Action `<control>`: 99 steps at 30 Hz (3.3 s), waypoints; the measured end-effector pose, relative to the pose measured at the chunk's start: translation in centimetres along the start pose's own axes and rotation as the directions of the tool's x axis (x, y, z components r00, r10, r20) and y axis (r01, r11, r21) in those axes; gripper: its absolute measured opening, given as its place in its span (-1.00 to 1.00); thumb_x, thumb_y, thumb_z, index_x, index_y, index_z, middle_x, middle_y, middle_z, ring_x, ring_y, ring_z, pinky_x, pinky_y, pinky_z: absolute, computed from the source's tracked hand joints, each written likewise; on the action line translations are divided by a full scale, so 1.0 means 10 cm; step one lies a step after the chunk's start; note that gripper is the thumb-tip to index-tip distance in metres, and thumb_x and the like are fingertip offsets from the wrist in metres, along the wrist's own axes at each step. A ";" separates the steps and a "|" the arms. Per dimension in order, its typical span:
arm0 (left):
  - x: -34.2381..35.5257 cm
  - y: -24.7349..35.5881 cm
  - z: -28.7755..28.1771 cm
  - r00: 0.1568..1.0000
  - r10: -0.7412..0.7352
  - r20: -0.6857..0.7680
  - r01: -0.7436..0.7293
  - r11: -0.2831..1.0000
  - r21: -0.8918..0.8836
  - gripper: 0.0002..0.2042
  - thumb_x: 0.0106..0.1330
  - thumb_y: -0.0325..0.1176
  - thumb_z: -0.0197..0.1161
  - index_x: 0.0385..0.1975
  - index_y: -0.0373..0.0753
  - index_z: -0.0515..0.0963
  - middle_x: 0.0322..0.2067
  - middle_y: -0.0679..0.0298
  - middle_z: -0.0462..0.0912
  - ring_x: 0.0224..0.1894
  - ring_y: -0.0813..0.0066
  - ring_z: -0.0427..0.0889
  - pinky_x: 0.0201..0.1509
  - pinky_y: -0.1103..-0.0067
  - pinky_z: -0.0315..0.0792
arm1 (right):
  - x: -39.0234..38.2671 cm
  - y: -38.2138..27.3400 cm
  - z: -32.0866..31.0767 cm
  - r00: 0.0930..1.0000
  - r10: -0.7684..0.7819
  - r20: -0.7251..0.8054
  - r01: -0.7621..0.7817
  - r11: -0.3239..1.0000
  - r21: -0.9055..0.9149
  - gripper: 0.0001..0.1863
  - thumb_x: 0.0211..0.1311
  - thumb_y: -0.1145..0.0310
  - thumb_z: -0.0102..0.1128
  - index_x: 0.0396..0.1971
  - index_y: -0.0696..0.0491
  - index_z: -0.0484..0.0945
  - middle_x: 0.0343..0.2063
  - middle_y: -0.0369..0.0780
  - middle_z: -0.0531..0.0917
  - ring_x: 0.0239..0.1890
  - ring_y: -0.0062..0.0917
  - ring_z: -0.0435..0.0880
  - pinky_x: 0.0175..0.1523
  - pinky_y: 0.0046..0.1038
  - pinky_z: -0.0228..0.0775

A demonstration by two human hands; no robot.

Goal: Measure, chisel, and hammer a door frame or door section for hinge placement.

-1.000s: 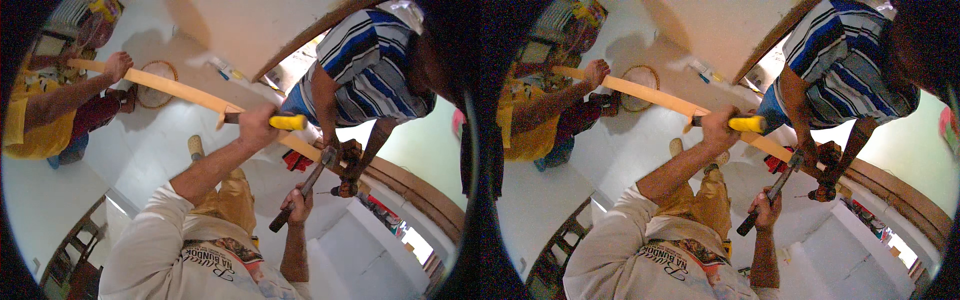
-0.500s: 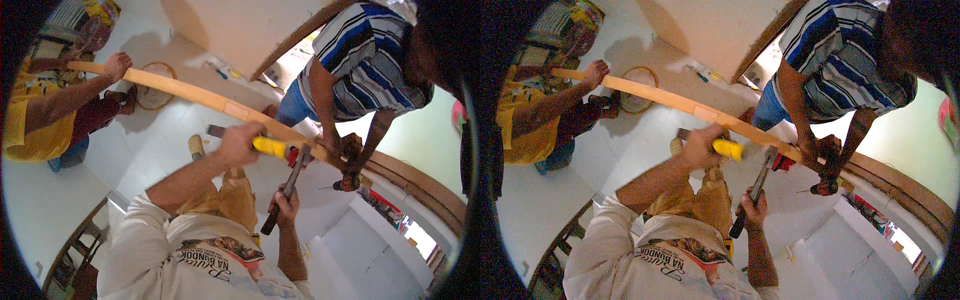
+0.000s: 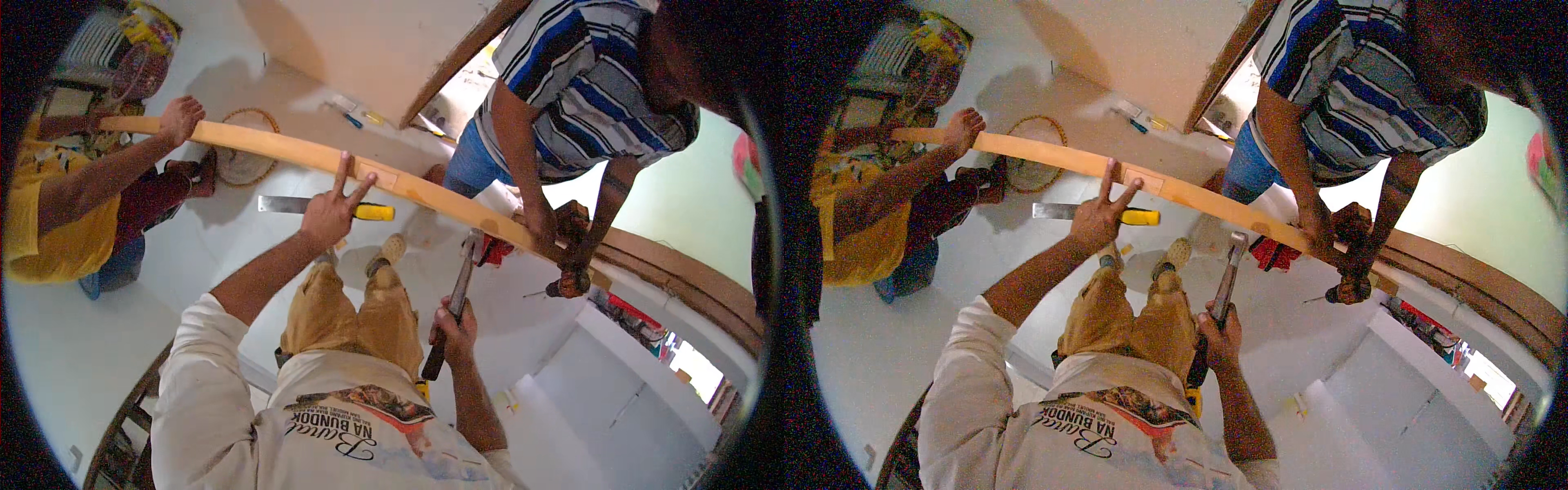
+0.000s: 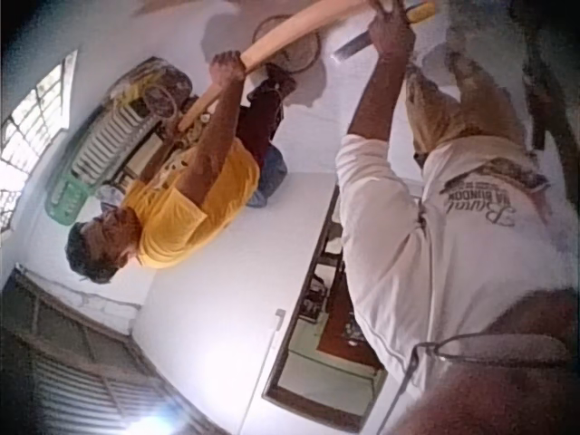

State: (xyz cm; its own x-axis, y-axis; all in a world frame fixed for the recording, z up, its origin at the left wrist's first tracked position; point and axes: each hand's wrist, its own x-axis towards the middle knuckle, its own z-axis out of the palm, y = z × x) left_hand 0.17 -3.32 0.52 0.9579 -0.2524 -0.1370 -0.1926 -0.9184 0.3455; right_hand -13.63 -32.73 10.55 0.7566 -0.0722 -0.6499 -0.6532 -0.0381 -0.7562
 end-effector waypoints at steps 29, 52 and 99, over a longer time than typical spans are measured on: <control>0.11 -0.35 -0.65 0.704 -0.705 -0.083 -0.247 -0.134 -0.960 -0.49 0.32 -0.15 0.25 0.08 -0.26 0.16 -0.26 0.21 0.63 -0.28 0.45 0.69 -0.23 0.46 0.56 | 0.43 -1.26 -0.14 0.942 -0.056 0.331 0.245 0.789 -0.563 -0.63 0.14 0.25 0.21 -0.17 0.17 0.38 -0.65 -0.27 0.46 -0.75 -0.58 0.45 -0.67 -0.57 0.31; 0.21 0.12 0.07 0.628 -0.755 -0.190 -0.284 0.006 -0.959 -0.24 0.16 -0.37 0.40 0.31 -0.17 0.07 -0.16 0.16 0.61 -0.14 0.38 0.64 -0.20 0.45 0.62 | 1.65 -2.13 -0.09 0.703 0.095 0.705 0.500 0.639 -0.585 -0.61 0.16 0.29 0.24 -0.11 0.19 0.39 -0.54 -0.25 0.49 -0.70 -0.60 0.47 -0.63 -0.59 0.34; 0.00 -0.03 -0.26 0.487 -0.804 -0.341 -0.089 0.343 -0.935 -0.49 0.18 -0.30 0.35 0.02 -0.26 0.21 -0.39 -0.02 0.61 -0.28 -0.01 0.67 -0.20 0.26 0.51 | 0.55 -3.15 2.40 0.571 0.001 0.821 0.821 -0.033 -0.570 -0.63 0.11 0.23 0.32 -0.18 0.15 0.47 -0.57 -0.32 0.46 -0.62 -0.67 0.40 -0.54 -0.57 0.26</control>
State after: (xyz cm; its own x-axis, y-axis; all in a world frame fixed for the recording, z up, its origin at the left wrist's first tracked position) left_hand 0.83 -2.25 2.85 0.6937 0.7198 -0.0281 0.0481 -0.0073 0.9988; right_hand 11.84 -7.96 29.01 0.4554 0.7772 -0.4342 0.6254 -0.6264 -0.4653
